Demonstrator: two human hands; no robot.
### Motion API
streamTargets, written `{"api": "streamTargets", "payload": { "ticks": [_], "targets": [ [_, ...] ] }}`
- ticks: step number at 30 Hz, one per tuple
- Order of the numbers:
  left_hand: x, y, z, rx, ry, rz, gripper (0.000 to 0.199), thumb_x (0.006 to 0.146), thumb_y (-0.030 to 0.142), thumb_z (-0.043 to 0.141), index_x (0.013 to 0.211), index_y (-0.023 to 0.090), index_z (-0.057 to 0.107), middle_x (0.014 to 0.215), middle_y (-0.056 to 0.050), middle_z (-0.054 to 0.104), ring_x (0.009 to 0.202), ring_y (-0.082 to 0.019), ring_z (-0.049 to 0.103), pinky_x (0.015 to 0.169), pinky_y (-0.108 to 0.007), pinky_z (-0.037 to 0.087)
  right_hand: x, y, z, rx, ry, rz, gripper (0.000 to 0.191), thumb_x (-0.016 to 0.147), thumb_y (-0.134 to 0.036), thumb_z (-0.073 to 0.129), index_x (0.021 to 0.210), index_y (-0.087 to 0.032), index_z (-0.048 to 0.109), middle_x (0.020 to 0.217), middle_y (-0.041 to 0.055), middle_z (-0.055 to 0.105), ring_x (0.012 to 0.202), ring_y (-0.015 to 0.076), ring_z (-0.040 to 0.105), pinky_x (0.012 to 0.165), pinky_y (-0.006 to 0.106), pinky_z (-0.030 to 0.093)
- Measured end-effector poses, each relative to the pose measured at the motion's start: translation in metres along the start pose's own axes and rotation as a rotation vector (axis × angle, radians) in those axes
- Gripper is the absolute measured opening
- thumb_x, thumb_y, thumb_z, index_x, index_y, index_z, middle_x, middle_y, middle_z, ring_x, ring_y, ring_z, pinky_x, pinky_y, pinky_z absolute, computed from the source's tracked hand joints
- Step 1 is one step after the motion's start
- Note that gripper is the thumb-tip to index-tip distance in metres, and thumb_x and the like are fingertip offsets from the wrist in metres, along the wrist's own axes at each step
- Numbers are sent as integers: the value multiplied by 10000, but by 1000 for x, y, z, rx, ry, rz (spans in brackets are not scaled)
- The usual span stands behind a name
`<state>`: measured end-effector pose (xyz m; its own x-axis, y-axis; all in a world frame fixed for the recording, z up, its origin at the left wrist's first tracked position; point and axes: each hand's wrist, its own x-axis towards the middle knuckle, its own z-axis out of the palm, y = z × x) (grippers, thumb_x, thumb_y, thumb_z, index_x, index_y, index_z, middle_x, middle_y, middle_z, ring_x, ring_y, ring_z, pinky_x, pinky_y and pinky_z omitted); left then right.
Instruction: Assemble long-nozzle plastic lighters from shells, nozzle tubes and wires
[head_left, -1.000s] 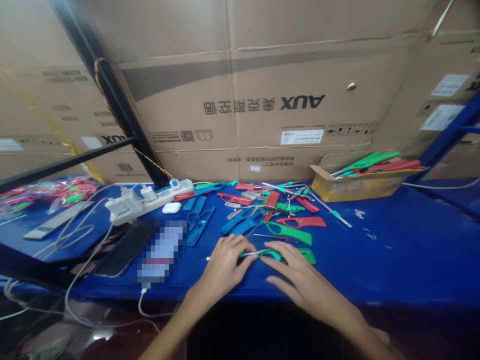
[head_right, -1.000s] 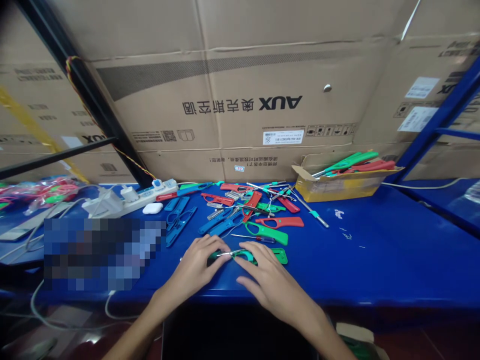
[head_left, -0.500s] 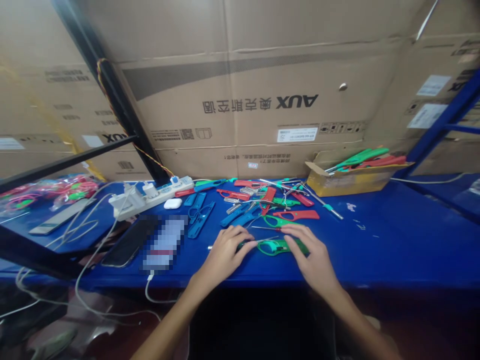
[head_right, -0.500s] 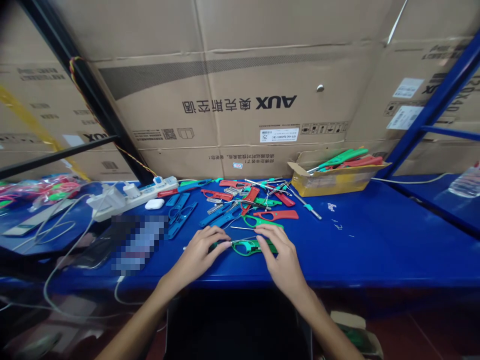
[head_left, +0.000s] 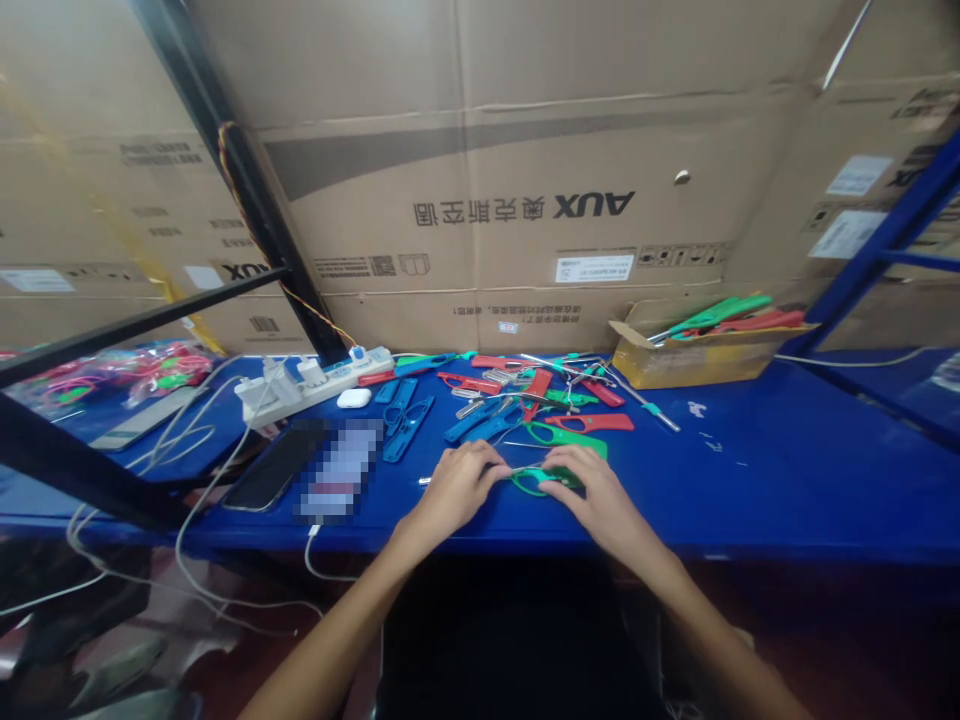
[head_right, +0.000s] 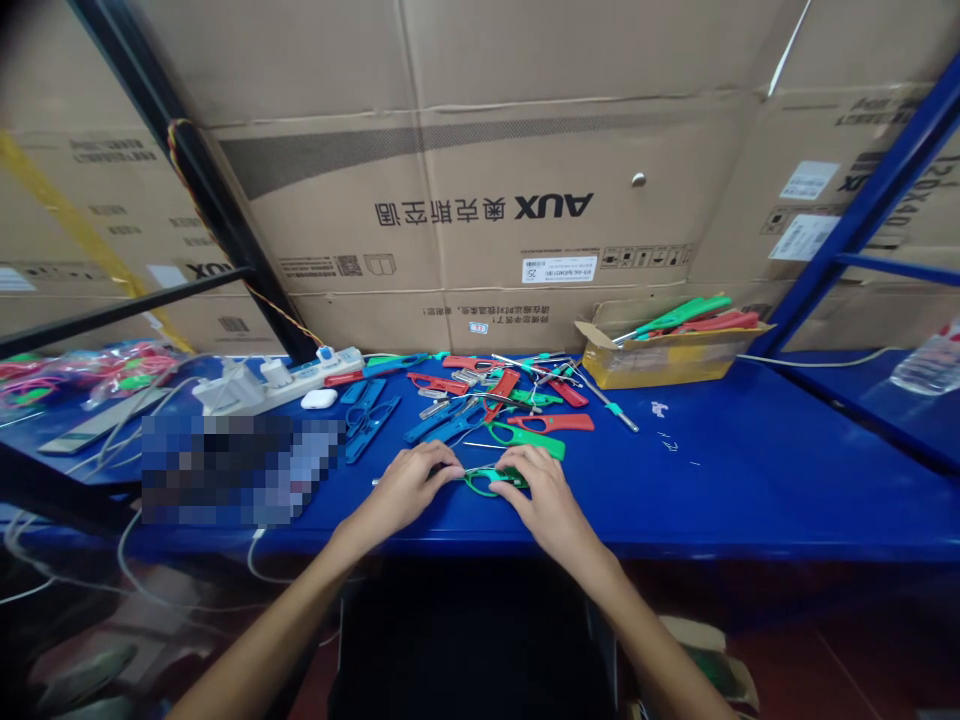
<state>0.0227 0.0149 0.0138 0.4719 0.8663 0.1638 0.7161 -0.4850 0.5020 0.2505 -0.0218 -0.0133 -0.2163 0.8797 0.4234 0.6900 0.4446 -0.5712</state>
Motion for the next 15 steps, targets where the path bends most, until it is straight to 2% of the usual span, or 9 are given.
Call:
{"api": "streamTargets", "payload": {
  "ticks": [6, 10, 15],
  "targets": [
    [-1, 0, -5, -25, -45, -4, 174, 1038, 314, 542, 990, 223, 683, 1051, -26, 745, 1032, -229, 669, 900, -334, 436, -3, 0, 2, -20, 7, 3, 121, 949, -346, 662, 1043, -271, 650, 1095, 30, 734, 1109, 270, 655, 985, 466, 452],
    [2, -4, -12, -62, -88, 39, 122, 1011, 308, 600, 952, 231, 674, 995, 10, 753, 986, -205, 679, 850, -290, 448, -2, -1, 1, -17, 1, -6, 131, 943, -349, 665, 1045, -269, 652, 1104, 35, 735, 1097, 259, 661, 968, 441, 474],
    [2, -6, -11, -67, -65, 90, 68, 990, 282, 635, 1013, 245, 687, 1026, 17, 750, 981, -194, 674, 849, -285, 461, -2, -3, 0, -19, -5, -12, 134, 938, -347, 669, 1045, -267, 660, 1097, 35, 733, 1085, 253, 665, 957, 432, 488]
  ]
}}
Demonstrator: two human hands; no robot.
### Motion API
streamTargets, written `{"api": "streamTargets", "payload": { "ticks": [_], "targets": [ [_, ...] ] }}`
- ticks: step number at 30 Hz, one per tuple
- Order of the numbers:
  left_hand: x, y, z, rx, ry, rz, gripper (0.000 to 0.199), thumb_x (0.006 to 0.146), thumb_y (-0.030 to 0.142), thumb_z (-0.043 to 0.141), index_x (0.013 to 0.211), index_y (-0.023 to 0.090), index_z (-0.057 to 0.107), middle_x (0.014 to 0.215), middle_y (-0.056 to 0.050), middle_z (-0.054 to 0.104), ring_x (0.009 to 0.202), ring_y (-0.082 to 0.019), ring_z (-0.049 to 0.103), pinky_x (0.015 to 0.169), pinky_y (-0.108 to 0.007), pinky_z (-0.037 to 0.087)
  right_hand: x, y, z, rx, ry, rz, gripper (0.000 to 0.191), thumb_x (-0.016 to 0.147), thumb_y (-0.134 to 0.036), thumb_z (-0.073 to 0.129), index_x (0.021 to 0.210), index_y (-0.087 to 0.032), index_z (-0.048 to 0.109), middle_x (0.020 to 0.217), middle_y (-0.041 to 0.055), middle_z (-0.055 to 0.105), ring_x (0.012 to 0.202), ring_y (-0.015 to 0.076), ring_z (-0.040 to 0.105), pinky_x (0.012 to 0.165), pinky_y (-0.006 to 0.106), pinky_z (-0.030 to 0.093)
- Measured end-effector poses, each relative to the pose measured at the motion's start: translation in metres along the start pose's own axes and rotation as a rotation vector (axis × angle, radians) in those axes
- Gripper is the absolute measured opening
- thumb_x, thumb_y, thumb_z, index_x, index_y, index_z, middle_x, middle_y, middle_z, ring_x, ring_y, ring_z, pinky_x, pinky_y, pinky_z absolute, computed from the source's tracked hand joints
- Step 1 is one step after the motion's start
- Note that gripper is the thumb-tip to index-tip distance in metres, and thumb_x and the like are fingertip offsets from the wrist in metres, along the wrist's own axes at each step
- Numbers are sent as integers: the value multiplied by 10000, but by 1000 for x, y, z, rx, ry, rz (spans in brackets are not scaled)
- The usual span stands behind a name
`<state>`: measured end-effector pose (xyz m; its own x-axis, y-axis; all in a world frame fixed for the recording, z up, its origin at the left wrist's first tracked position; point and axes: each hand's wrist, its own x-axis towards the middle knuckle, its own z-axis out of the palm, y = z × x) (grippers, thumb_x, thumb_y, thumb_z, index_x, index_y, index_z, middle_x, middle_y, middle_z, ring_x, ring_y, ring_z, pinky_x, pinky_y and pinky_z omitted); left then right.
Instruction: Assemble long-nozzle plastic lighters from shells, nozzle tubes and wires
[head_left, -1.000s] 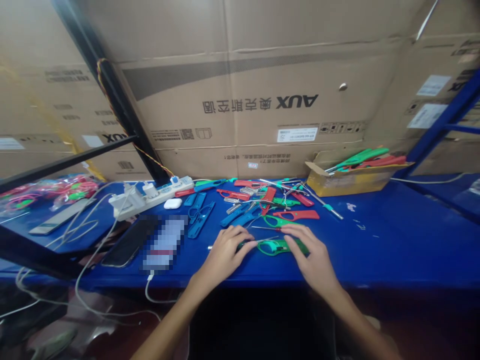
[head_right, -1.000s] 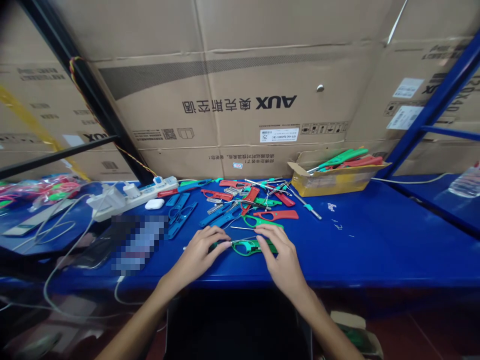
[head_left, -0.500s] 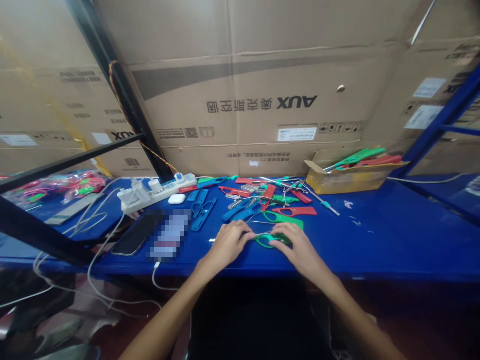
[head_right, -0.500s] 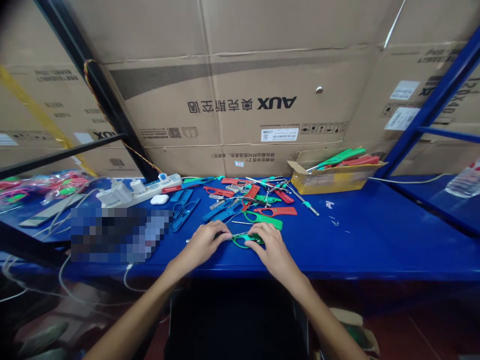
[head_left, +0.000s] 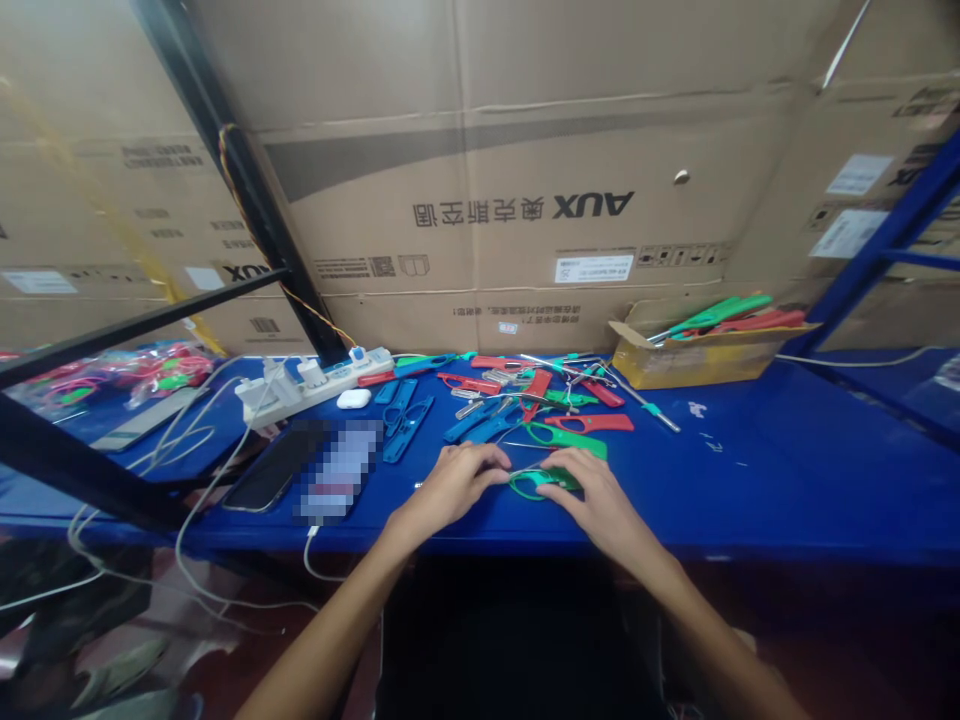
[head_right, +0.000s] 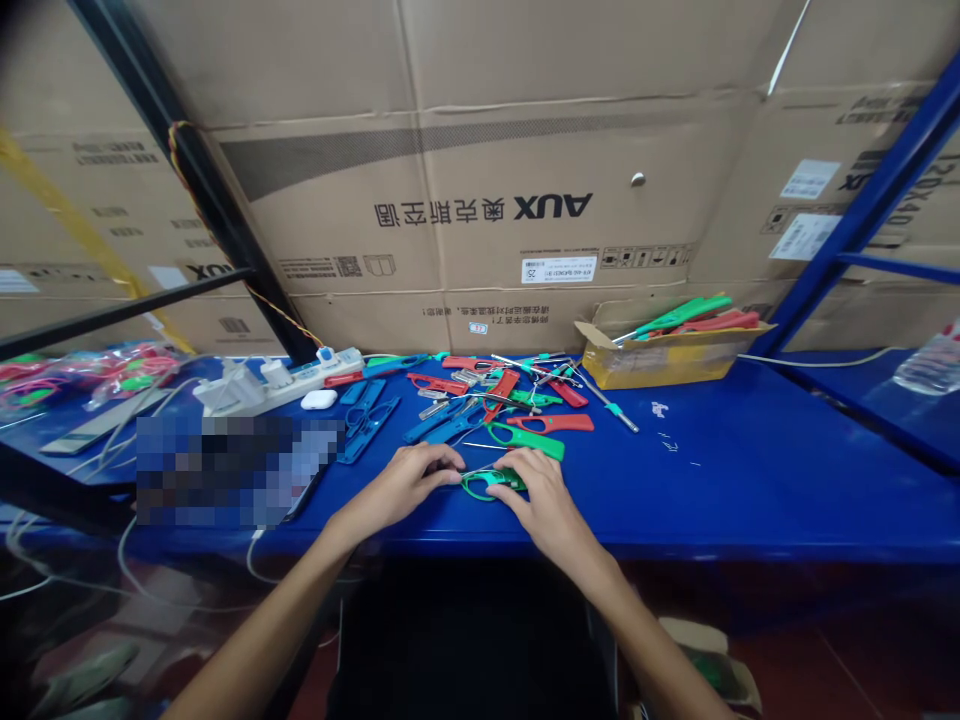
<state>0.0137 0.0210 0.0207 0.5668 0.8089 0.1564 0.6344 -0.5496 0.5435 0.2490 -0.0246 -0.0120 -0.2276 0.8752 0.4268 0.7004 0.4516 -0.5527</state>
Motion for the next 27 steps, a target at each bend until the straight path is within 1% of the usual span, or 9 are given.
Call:
{"api": "streamTargets", "payload": {
  "ticks": [3, 5, 8, 11, 14, 18, 22, 27],
  "targets": [
    [-2, 0, 2, 29, 26, 51, 99, 1000, 288, 623, 970, 252, 710, 1022, 11, 747, 990, -203, 665, 889, -316, 445, 0, -1, 0, -1, -1, -6, 126, 947, -343, 659, 1049, -270, 670, 1094, 39, 731, 1095, 256, 659, 968, 445, 480],
    [-5, -1, 5, 53, 40, 87, 122, 1012, 281, 603, 967, 246, 711, 1043, 2, 742, 1022, -211, 655, 951, -351, 412, -1, -2, 0, -2, -1, -11, 112, 957, -342, 644, 1035, -274, 684, 1091, 43, 728, 1095, 258, 655, 972, 454, 475],
    [-9, -3, 8, 134, 87, 194, 139, 1044, 254, 544, 1084, 237, 676, 1121, -16, 727, 1075, -204, 641, 1029, -387, 351, -1, -3, 0, 4, -12, -15, 118, 968, -348, 627, 1023, -277, 703, 1092, 49, 721, 1095, 259, 650, 977, 463, 470],
    [-13, -5, 9, 268, 123, 321, 179, 1068, 228, 481, 1171, 222, 627, 1149, -36, 705, 1071, -193, 633, 1034, -387, 340, 0, -4, -1, 17, -32, -12, 124, 970, -351, 626, 1021, -275, 710, 1090, 47, 721, 1095, 254, 645, 979, 455, 470],
    [-15, -7, 8, 390, 93, 400, 224, 1072, 182, 436, 1167, 223, 635, 1113, -43, 680, 1035, -200, 611, 1012, -385, 346, 1, -4, -3, 22, -47, 0, 128, 972, -353, 625, 1022, -280, 717, 1093, 39, 722, 1097, 250, 642, 977, 444, 468],
    [-15, -8, 6, 446, 73, 428, 249, 1069, 165, 417, 1169, 224, 637, 1104, -49, 649, 1016, -206, 579, 1015, -395, 338, 1, -3, -4, 39, -62, 11, 155, 981, -380, 608, 1031, -288, 722, 1100, 36, 720, 1108, 248, 635, 993, 441, 457],
    [-15, -8, 5, 442, 52, 436, 277, 1073, 146, 390, 1203, 230, 619, 1136, -60, 634, 1034, -206, 573, 1011, -400, 341, 0, -3, -3, 41, -54, 10, 184, 988, -402, 589, 1034, -285, 723, 1103, 44, 719, 1107, 247, 635, 999, 443, 457],
    [-16, -6, 4, 425, 23, 415, 271, 1070, 145, 386, 1193, 228, 612, 1144, -67, 623, 1048, -216, 578, 1007, -407, 361, 0, -4, -4, 38, -51, 7, 174, 986, -393, 592, 1026, -287, 724, 1096, 38, 722, 1101, 243, 642, 989, 438, 468]
  ]
}}
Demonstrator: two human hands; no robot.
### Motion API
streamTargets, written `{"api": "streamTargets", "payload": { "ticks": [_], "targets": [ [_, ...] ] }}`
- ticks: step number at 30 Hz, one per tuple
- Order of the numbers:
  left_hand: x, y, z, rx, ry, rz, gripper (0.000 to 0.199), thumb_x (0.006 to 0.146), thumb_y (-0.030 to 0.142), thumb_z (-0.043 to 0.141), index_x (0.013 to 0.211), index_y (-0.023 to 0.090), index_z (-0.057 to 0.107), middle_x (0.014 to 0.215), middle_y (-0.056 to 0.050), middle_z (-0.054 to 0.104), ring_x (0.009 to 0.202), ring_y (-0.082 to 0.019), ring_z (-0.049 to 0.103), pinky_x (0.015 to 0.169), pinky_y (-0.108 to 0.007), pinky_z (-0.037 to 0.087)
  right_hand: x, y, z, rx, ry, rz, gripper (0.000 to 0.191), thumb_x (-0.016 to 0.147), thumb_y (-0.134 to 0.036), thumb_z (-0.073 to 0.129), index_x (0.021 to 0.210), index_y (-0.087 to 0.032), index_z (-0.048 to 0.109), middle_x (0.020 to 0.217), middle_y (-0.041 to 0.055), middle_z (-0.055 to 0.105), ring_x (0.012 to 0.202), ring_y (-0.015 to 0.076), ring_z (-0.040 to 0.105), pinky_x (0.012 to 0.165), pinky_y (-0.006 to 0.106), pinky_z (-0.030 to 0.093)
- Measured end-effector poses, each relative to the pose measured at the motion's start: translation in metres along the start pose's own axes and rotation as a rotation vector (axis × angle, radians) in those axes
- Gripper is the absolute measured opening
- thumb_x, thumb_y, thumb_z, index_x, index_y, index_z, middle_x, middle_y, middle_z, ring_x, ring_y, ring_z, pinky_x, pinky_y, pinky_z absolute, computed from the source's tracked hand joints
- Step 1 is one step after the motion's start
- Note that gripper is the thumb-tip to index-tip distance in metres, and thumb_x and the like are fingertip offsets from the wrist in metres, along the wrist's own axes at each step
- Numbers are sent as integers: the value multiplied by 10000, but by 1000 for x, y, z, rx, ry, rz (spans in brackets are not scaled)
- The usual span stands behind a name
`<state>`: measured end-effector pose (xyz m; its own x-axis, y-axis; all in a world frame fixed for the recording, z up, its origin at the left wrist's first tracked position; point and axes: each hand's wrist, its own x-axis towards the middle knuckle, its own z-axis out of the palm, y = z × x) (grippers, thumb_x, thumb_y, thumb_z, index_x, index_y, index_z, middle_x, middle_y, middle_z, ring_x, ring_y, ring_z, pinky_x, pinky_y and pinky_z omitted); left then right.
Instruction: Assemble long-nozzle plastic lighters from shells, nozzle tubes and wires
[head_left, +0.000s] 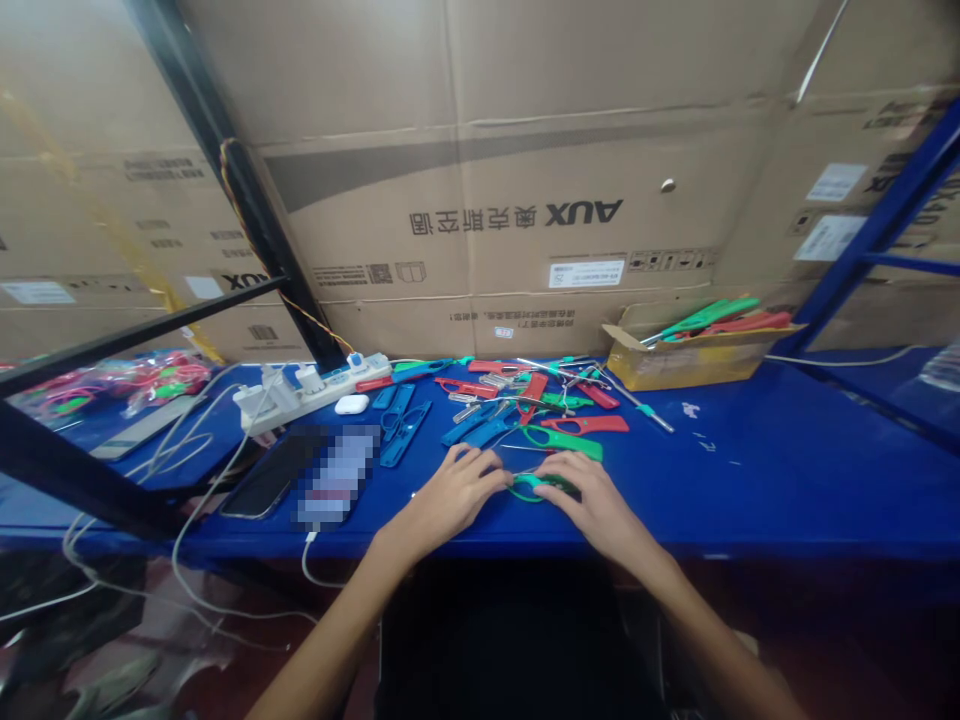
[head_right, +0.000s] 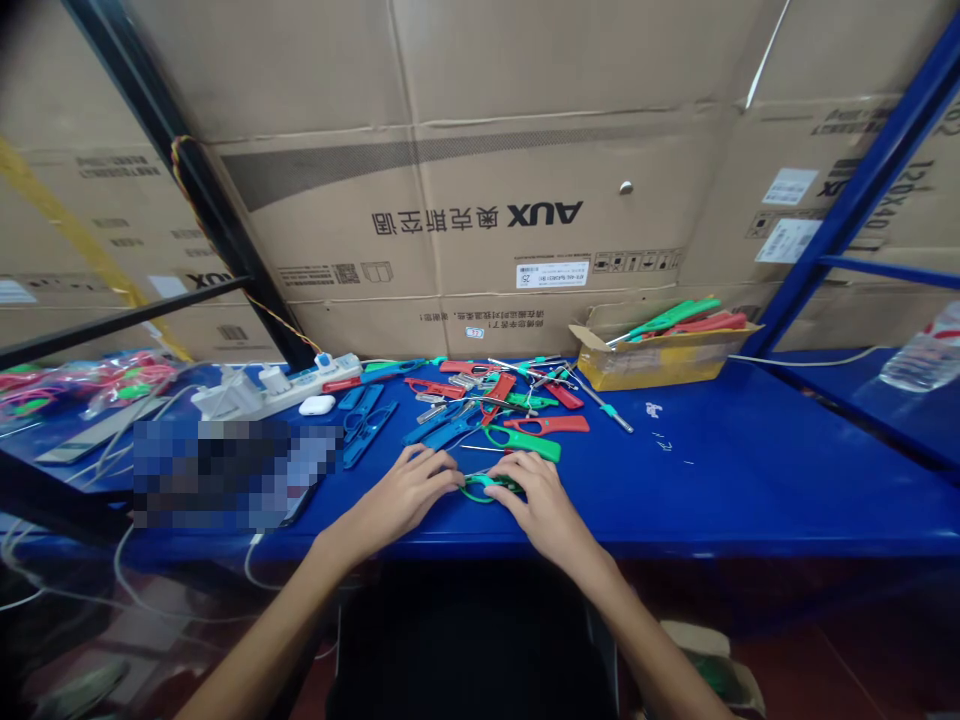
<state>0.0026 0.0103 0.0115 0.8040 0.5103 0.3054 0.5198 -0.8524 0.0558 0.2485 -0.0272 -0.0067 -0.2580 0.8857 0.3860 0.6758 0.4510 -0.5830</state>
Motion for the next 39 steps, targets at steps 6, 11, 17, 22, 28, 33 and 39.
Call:
{"api": "streamTargets", "payload": {
  "ticks": [6, 11, 17, 22, 28, 33, 39],
  "targets": [
    [-1, 2, 1, -64, -2, -18, 369, 1009, 33, 355, 1218, 227, 590, 1187, -84, 608, 1073, -225, 577, 955, -380, 422, 0, -1, -1, -12, 10, -6, 174, 990, -381, 583, 1028, -291, 727, 1096, 40, 724, 1095, 241, 646, 977, 435, 482],
    [0, 3, 2, -63, -10, -48, 367, 991, 10, 351, 1164, 216, 602, 1184, -85, 602, 1066, -224, 578, 918, -366, 432, -1, -2, -1, -17, -1, -8, 174, 994, -376, 580, 1039, -291, 725, 1097, 44, 719, 1098, 242, 639, 983, 438, 478],
    [0, 2, 3, -130, 66, -85, 238, 1045, 120, 413, 1143, 230, 599, 1121, -51, 656, 1030, -201, 610, 949, -371, 400, -1, -1, 0, -28, 8, -25, 164, 984, -372, 599, 1046, -290, 727, 1103, 46, 718, 1098, 244, 641, 983, 442, 487],
    [0, -1, 3, -275, 135, -189, 104, 1051, 267, 506, 1018, 226, 595, 1030, -12, 693, 968, -182, 639, 937, -353, 409, -1, 0, 0, -17, 7, -23, 172, 984, -382, 600, 1057, -291, 726, 1112, 52, 714, 1108, 251, 640, 1002, 465, 479],
    [2, 0, 1, -238, 128, -184, 113, 1049, 263, 509, 1006, 222, 606, 1042, -21, 690, 992, -197, 626, 925, -360, 397, -3, 0, 1, -7, 13, -30, 172, 993, -371, 593, 1073, -284, 718, 1145, 54, 702, 1146, 253, 629, 1023, 475, 469],
    [1, 3, 2, -183, 129, -185, 105, 1048, 247, 500, 1009, 216, 592, 1050, -24, 686, 999, -202, 620, 944, -368, 390, -3, 1, 2, -19, 25, -44, 177, 987, -355, 605, 1075, -277, 737, 1158, 62, 704, 1150, 260, 633, 1028, 481, 475],
    [1, 4, 0, -144, 110, -211, 93, 1037, 242, 502, 1022, 212, 590, 1071, -33, 673, 1006, -212, 602, 932, -376, 393, -3, 2, 3, -30, 56, -65, 168, 965, -324, 639, 1081, -278, 751, 1192, 68, 710, 1173, 273, 632, 1031, 487, 488]
  ]
}}
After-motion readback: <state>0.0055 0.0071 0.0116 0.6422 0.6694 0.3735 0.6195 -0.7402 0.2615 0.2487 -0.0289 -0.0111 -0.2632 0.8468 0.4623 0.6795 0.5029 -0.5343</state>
